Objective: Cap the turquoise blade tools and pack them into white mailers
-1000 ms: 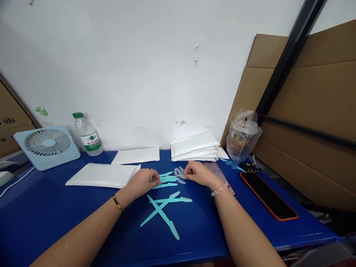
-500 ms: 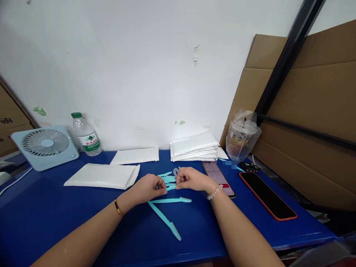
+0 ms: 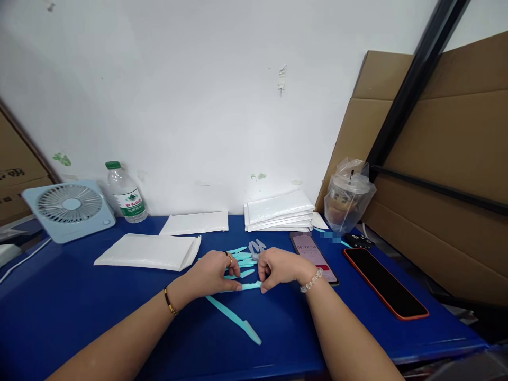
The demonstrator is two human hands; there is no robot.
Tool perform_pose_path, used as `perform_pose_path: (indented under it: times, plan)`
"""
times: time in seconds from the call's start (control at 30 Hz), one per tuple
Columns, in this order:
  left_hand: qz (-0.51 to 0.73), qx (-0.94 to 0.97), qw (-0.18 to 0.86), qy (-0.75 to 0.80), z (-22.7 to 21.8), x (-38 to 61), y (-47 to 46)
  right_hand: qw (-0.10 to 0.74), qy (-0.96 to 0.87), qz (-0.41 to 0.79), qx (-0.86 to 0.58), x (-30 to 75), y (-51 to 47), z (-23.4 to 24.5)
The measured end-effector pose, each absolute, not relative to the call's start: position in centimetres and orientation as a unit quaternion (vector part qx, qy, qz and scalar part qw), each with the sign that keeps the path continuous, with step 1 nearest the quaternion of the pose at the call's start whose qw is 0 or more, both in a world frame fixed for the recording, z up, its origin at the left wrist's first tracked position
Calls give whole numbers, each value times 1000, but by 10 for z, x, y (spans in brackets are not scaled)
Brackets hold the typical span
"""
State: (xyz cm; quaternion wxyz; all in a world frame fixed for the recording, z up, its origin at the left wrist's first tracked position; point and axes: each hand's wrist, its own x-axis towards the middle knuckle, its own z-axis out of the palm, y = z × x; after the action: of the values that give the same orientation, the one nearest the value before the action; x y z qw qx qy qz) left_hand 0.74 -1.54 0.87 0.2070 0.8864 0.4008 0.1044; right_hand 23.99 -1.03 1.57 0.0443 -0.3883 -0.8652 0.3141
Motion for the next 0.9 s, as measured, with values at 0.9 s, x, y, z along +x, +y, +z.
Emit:
perform_pose_path:
  times: [0.9]
  plan:
    - [27,919,242,311,24,7,-44,246,-799,247,-491,245,4,12]
